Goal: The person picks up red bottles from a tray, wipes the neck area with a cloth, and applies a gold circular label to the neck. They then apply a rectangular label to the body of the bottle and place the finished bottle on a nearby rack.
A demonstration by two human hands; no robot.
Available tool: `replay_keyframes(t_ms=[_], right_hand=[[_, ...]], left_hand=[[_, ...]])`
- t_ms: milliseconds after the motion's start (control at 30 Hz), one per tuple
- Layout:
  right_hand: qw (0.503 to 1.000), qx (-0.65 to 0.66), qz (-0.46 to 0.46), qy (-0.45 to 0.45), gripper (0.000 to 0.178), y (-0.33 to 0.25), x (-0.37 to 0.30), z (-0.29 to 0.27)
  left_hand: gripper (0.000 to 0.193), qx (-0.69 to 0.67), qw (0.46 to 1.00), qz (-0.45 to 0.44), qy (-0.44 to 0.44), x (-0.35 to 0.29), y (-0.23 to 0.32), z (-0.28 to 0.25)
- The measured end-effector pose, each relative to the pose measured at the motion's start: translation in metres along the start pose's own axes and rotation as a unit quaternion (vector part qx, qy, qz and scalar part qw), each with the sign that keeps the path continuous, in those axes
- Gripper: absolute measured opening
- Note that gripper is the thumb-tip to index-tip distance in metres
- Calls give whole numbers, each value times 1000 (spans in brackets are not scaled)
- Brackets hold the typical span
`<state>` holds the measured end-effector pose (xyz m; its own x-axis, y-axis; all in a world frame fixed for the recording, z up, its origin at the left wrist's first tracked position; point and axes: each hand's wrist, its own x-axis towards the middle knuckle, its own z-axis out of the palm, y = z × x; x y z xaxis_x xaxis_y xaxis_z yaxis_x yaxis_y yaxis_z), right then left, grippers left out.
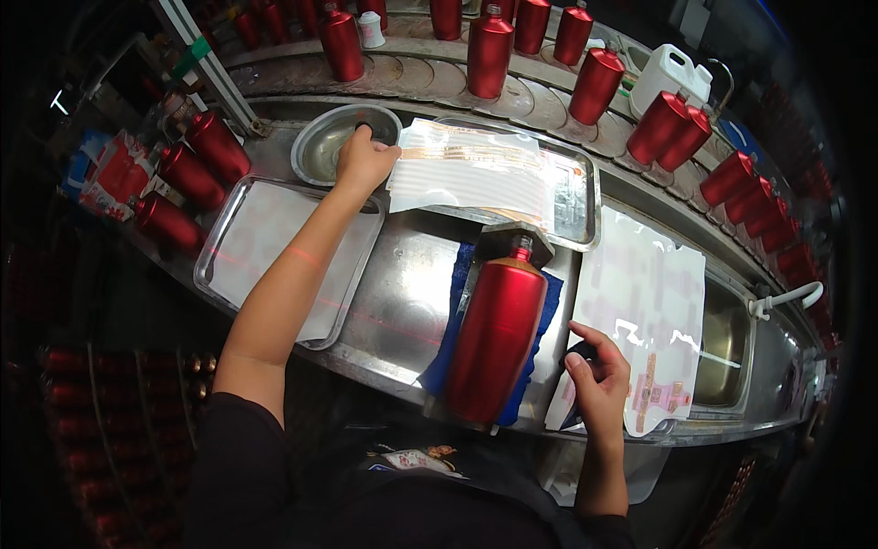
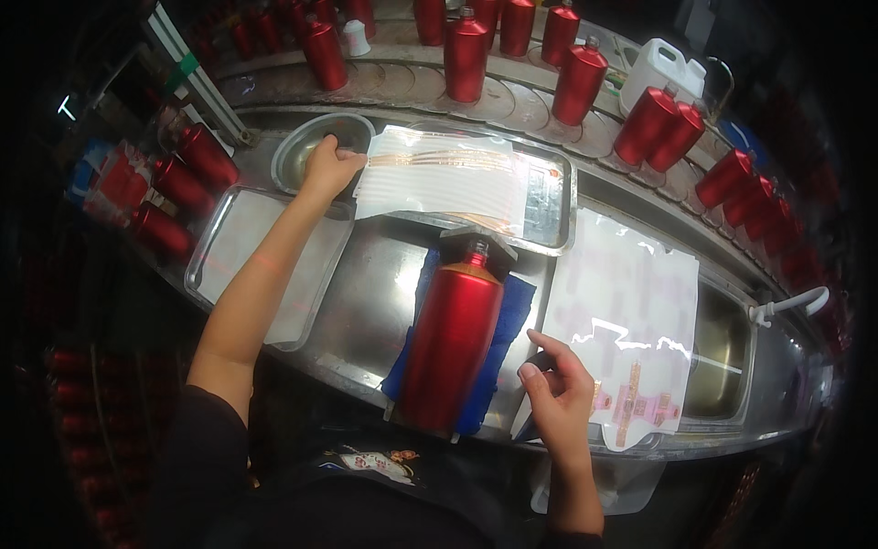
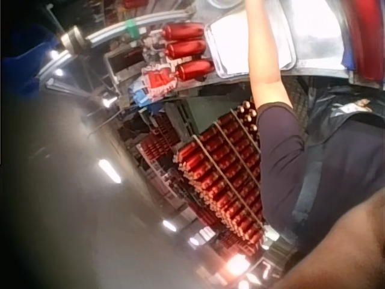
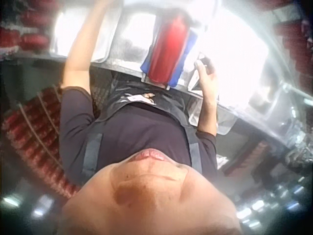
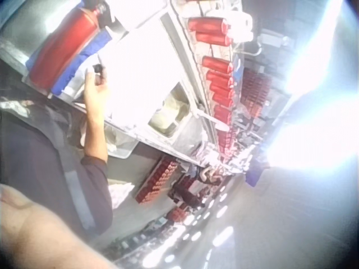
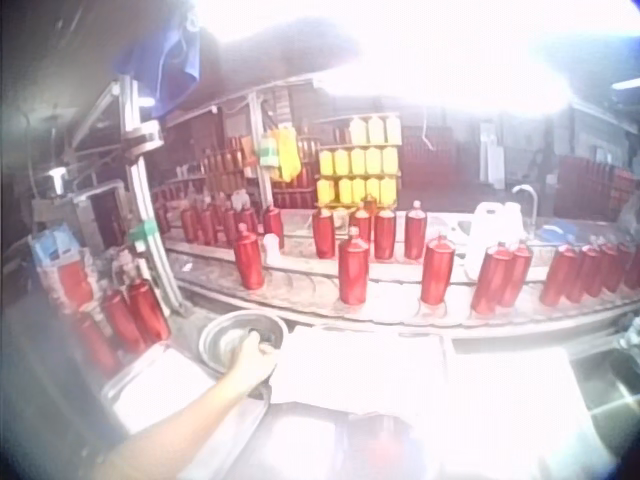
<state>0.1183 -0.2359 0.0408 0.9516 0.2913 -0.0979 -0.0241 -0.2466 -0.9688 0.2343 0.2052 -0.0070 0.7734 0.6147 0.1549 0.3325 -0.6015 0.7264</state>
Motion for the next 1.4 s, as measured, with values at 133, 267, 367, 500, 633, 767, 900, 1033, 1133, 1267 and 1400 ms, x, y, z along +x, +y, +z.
replay_keyframes(t_ms=[133,267,367,500,633,767,900,1033,1133,1267,1400], right_hand=[[989,-79,-119,30,32,-12,41,-3],[954,-233,-187,-9,30,-26,147,-12],[880,-365,-298,-63,34,-30,231,11],[833,-479,-230,-151,39,-28,298,73],[815,-499,-245,-166,44,-25,313,107],[820,-460,-283,-189,37,-29,317,118],[852,-407,-312,-106,23,-40,332,136],[810,-520,-205,-177,16,-48,343,151],[784,-551,-239,-158,14,-45,342,151],[806,-509,-256,-160,15,-37,343,146],[850,-394,-289,-197,18,-39,355,140]], left_hand=[[44,13,999,-12,-43,31,-13,20],[49,5,997,-52,-64,41,-15,28],[50,-19,994,-72,-82,46,-20,30],[56,10,993,-74,-87,46,-20,29],[64,30,994,-62,-90,38,-10,25],[63,50,992,-69,-97,31,2,20],[61,33,992,-65,-99,27,8,16],[61,43,992,-65,-103,28,7,16],[62,44,993,-62,-85,28,6,18],[63,57,993,-54,-90,28,7,18],[61,58,991,-67,-102,25,11,14]])
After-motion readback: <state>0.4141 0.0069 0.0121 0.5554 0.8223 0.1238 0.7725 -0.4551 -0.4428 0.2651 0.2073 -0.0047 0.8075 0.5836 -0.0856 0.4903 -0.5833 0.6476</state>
